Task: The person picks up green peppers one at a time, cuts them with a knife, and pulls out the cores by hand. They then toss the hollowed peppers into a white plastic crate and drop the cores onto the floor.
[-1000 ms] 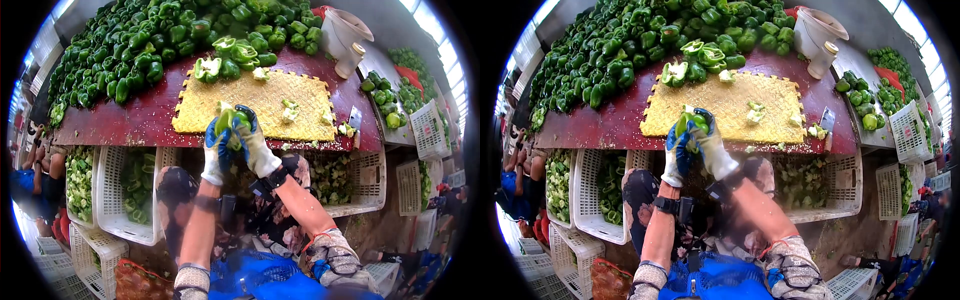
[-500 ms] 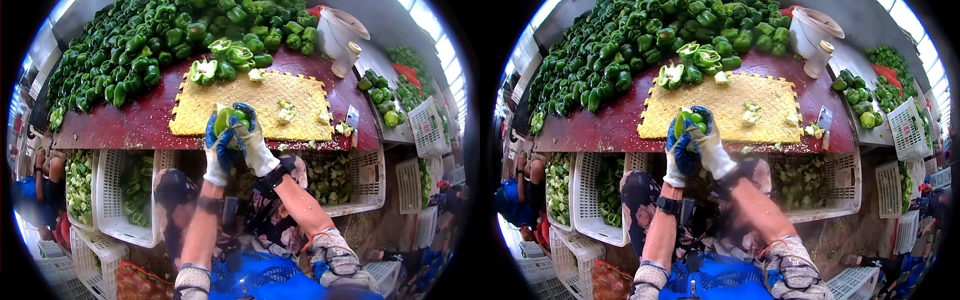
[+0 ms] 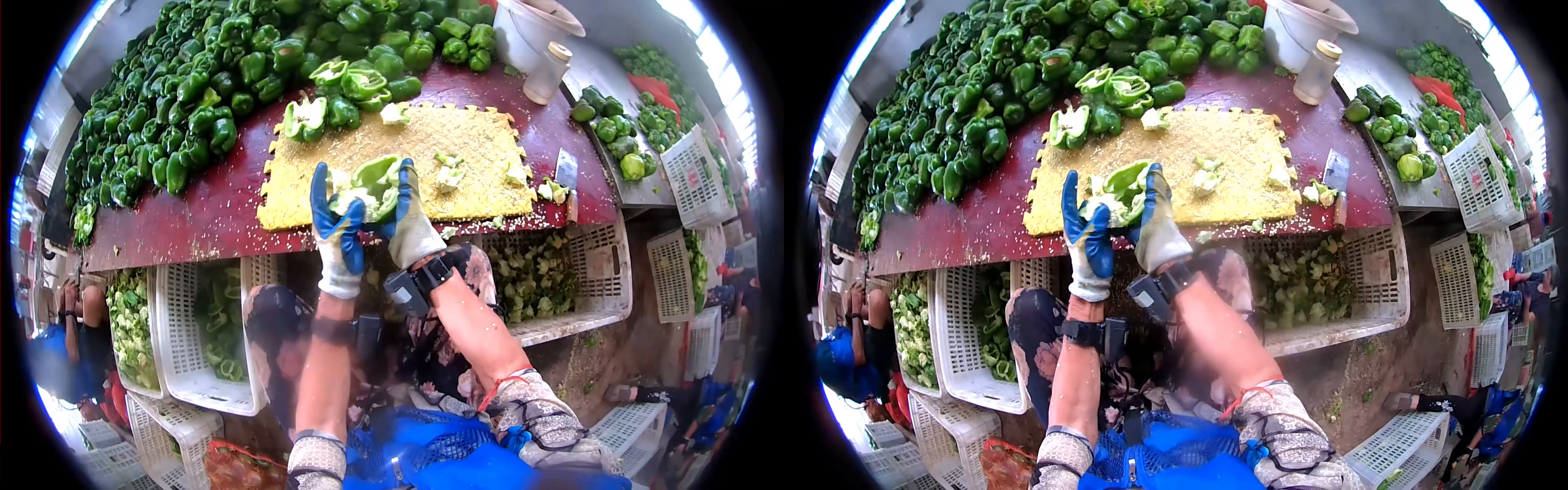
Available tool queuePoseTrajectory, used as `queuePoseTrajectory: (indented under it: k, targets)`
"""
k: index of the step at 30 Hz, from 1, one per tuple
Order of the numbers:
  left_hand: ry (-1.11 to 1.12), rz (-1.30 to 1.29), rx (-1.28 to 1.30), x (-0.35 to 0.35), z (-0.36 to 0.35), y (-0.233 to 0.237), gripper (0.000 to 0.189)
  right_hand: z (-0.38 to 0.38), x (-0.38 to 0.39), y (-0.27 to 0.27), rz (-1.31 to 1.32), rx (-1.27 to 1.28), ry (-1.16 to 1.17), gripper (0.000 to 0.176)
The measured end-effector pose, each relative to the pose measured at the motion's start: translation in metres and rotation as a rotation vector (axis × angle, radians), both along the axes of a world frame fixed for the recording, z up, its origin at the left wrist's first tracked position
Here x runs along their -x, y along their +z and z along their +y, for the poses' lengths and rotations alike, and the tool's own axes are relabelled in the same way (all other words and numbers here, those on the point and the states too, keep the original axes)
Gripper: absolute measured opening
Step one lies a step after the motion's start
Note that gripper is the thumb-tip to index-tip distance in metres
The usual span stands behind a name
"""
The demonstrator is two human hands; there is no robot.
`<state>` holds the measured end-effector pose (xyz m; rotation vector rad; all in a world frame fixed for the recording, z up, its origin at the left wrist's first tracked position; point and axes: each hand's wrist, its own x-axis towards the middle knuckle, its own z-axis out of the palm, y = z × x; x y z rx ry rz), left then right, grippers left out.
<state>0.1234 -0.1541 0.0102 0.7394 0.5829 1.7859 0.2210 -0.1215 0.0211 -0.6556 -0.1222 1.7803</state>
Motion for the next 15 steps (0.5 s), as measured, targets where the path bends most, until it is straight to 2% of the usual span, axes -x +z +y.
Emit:
queuePoseTrajectory:
  k: [2, 4, 5, 6, 8, 9, 10, 12, 13, 14, 15]
  targets:
    - [0.027, 0.005, 0.012, -0.004, 0.007, 0.004, 0.067, 0.022, -0.008, 0.001, -0.017, 0.019, -0.065, 0.04]
    - [-0.062, -0.04, 0.023, -0.001, 0.018, 0.011, 0.061, 0.046, -0.014, 0.002, -0.159, -0.047, -0.23, 0.032]
    - [-0.075, -0.003, -0.06, 0.004, 0.027, 0.007, 0.054, 0.055, -0.019, 0.004, -0.126, -0.065, -0.257, 0.027]
    - [-0.169, -0.101, -0.203, 0.01, 0.037, 0.007, 0.051, 0.027, -0.023, 0.061, -0.359, -0.126, -0.189, 0.029]
    - [-0.108, -0.249, -0.151, 0.028, 0.041, 0.028, 0.051, 0.04, -0.042, 0.076, -0.446, -0.116, -0.44, 0.033]
    - [0.024, -0.068, -0.095, 0.04, 0.043, 0.032, 0.059, 0.042, -0.057, 0.082, -0.574, -0.131, -0.483, 0.036]
    - [-0.017, 0.062, -0.117, 0.054, 0.046, 0.034, 0.063, 0.046, -0.068, 0.088, -0.702, -0.152, -0.525, 0.039]
    - [0.09, 0.405, -0.032, 0.05, 0.052, 0.039, 0.072, 0.045, -0.071, 0.085, -1.063, -0.56, -0.824, 0.047]
    - [0.124, 0.639, 0.001, 0.041, 0.061, 0.037, 0.072, 0.046, -0.059, 0.083, -0.958, -0.632, -0.824, 0.048]
    - [0.148, 0.686, -0.132, 0.041, 0.084, 0.014, 0.075, 0.046, -0.048, 0.081, -0.852, -0.702, -0.819, 0.05]
    - [0.15, 0.688, -0.136, 0.027, 0.079, 0.023, 0.075, 0.056, -0.037, 0.049, -0.924, -0.971, -0.561, 0.051]
